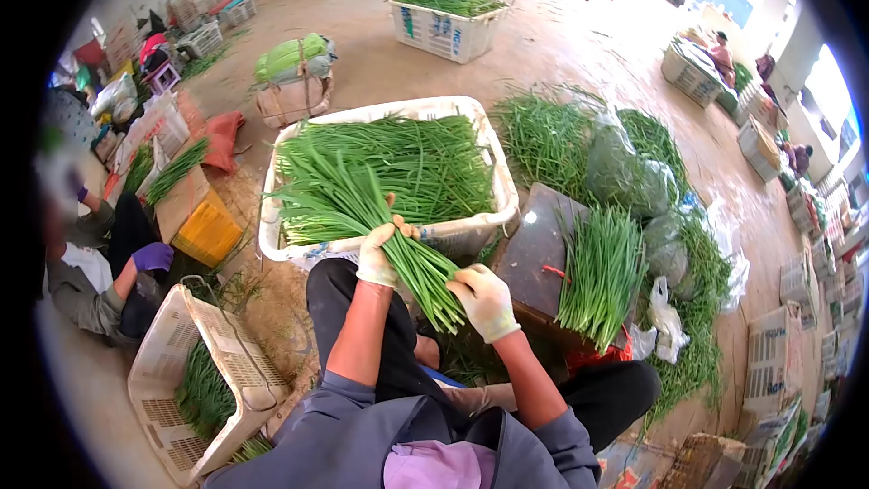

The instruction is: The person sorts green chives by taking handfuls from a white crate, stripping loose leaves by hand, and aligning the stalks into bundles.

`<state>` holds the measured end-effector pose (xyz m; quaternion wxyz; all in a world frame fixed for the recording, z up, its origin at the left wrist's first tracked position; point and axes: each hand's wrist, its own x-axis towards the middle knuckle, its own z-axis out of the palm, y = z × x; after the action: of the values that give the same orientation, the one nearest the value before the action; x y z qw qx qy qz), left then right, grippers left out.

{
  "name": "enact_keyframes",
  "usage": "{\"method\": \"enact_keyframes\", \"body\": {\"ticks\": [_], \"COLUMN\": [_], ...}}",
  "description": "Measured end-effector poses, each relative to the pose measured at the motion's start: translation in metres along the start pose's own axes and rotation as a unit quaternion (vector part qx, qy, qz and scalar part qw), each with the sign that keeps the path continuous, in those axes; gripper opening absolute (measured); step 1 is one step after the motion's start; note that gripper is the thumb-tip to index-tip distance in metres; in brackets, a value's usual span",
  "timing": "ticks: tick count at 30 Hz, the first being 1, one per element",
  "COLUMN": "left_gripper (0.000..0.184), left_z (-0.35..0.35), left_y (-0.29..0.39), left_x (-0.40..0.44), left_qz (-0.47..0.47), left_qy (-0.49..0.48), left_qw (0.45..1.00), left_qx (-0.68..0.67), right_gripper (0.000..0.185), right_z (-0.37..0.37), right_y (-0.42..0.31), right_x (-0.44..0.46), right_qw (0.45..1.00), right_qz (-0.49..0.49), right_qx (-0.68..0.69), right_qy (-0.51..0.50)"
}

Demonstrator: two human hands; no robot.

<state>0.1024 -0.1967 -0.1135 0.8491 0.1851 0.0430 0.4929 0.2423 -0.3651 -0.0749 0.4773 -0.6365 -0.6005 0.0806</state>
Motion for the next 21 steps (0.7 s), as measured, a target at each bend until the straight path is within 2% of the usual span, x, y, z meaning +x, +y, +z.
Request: {"method": "enact_keyframes", "body": {"ticks": [5, 7, 8, 9, 10, 11, 12, 13, 14, 15, 17, 18, 19, 21], "left_gripper": [0.072, 0.072, 0.072, 0.070, 0.069, 0.067, 0.066, 0.064, 0.062, 0.061, 0.062, 0.063, 0.064, 0.065], "left_z": [-0.007, -0.012, -0.012, -0.013, -0.014, -0.013, -0.012, -0.011, -0.009, 0.000, -0.003, -0.013, -0.018, -0.006], "left_y": [0.000, 0.004, 0.008, 0.012, 0.014, 0.017, 0.019, 0.020, 0.018, 0.017, 0.013, 0.005, -0.004, -0.019], "left_x": [0.004, 0.005, 0.007, 0.009, 0.010, 0.011, 0.012, 0.011, 0.010, 0.007, 0.011, 0.014, 0.017, 0.018], "left_qz": [-0.004, 0.010, 0.013, 0.026, 0.036, 0.050, 0.048, 0.050, 0.061, 0.049, 0.023, 0.003, -0.019, -0.074], "left_qy": [0.003, 0.030, 0.021, 0.019, 0.022, 0.025, 0.031, 0.040, 0.034, 0.004, 0.007, 0.040, 0.073, 0.120], "left_qw": [1.000, 0.999, 0.999, 0.999, 0.999, 0.998, 0.998, 0.997, 0.997, 0.998, 1.000, 0.999, 0.996, 0.987], "left_qx": [0.013, 0.032, 0.021, 0.010, -0.007, -0.023, -0.035, -0.046, -0.043, -0.030, 0.011, 0.030, 0.046, 0.074], "right_gripper": [0.009, 0.013, 0.018, 0.021, 0.022, 0.024, 0.030, 0.030, 0.032, 0.035, 0.042, 0.054, 0.082, 0.108], "right_z": [-0.013, -0.021, -0.024, -0.026, -0.030, -0.036, -0.040, -0.042, -0.043, -0.042, -0.047, -0.053, -0.051, -0.033], "right_y": [0.011, 0.025, 0.038, 0.052, 0.066, 0.065, 0.065, 0.065, 0.056, 0.045, 0.012, -0.011, -0.015, -0.036], "right_x": [-0.023, -0.043, -0.054, -0.067, -0.080, -0.081, -0.080, -0.077, -0.071, -0.061, -0.030, -0.013, -0.003, 0.019], "right_qw": [0.999, 0.991, 0.972, 0.926, 0.847, 0.741, 0.749, 0.750, 0.895, 0.973, 0.983, 0.991, 0.994, 0.988], "right_qz": [0.029, 0.031, 0.067, 0.091, 0.146, 0.195, 0.235, 0.235, 0.228, 0.196, 0.181, 0.115, 0.081, 0.003], "right_qx": [0.002, -0.018, -0.041, -0.112, -0.189, -0.255, -0.286, -0.286, -0.155, -0.010, -0.014, -0.049, -0.074, -0.146], "right_qy": [-0.023, -0.128, -0.220, -0.349, -0.476, -0.590, -0.549, -0.548, -0.350, -0.123, 0.027, 0.035, -0.003, -0.055]}}
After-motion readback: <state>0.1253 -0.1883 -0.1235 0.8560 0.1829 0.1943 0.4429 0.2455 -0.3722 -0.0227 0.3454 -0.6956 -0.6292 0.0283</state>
